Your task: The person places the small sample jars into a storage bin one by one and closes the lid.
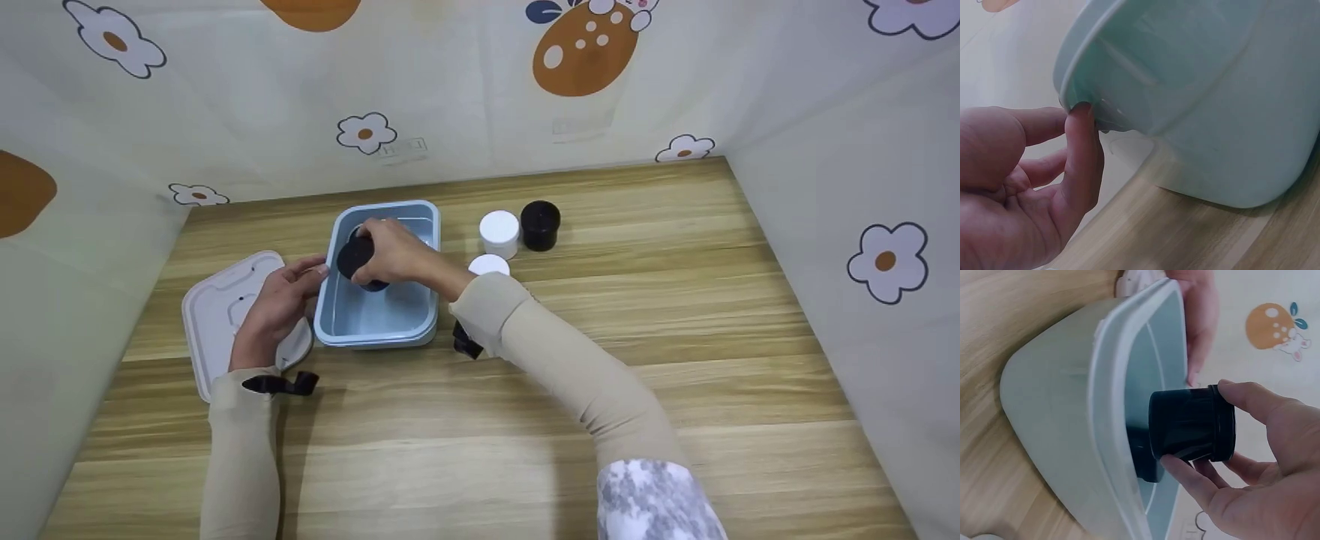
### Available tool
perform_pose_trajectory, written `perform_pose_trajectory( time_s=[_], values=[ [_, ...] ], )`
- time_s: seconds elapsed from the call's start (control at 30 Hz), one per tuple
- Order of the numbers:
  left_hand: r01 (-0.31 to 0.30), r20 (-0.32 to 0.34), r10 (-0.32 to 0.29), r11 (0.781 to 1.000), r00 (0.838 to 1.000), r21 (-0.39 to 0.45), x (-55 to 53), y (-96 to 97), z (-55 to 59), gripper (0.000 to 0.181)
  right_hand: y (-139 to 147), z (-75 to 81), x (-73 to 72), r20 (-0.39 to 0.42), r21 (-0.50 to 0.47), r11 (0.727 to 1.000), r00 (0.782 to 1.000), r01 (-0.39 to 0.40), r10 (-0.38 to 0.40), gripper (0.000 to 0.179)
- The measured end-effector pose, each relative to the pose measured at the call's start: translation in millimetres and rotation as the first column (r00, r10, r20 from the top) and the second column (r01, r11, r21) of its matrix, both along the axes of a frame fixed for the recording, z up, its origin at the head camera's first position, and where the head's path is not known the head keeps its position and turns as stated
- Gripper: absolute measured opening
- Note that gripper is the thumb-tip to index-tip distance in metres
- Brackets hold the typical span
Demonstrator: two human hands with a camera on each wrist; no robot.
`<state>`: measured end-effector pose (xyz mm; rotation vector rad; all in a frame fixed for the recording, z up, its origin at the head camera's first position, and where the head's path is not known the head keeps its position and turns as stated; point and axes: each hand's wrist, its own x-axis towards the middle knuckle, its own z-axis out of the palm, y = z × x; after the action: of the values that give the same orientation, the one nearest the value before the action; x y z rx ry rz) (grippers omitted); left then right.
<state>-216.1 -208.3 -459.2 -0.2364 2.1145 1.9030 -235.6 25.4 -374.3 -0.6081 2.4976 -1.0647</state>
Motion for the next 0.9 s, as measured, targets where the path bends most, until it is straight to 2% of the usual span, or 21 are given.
perform_pose_trajectory(
  time_s=[0.3,0.57,0.73,0.9],
  values=[
    [0.006,0.028,-0.007,1.0,1.0,0.031,0.3,0.1,1.1,0.046,-12,-10.7,-3.7,0.024,0.03,0.999,1.0,-0.013,0.013,0.067],
    [-0.009,-0.022,0.01,1.0,1.0,0.022,-0.4,1.8,-0.4,0.045,-20,-20.8,-6.4,0.015,0.094,0.996,1.0,-0.002,0.0,0.067],
    [-0.004,-0.002,0.004,1.0,1.0,0.024,0.3,1.5,-0.2,0.046,-24,-22.4,-7.1,0.034,0.106,0.994,0.999,0.005,-0.009,0.067],
    [-0.004,-0.009,0.004,1.0,1.0,0.011,0.8,0.9,-0.1,0.046,-29,-24.2,-5.8,0.038,0.127,0.992,0.999,0.009,-0.014,0.068]
  ],
)
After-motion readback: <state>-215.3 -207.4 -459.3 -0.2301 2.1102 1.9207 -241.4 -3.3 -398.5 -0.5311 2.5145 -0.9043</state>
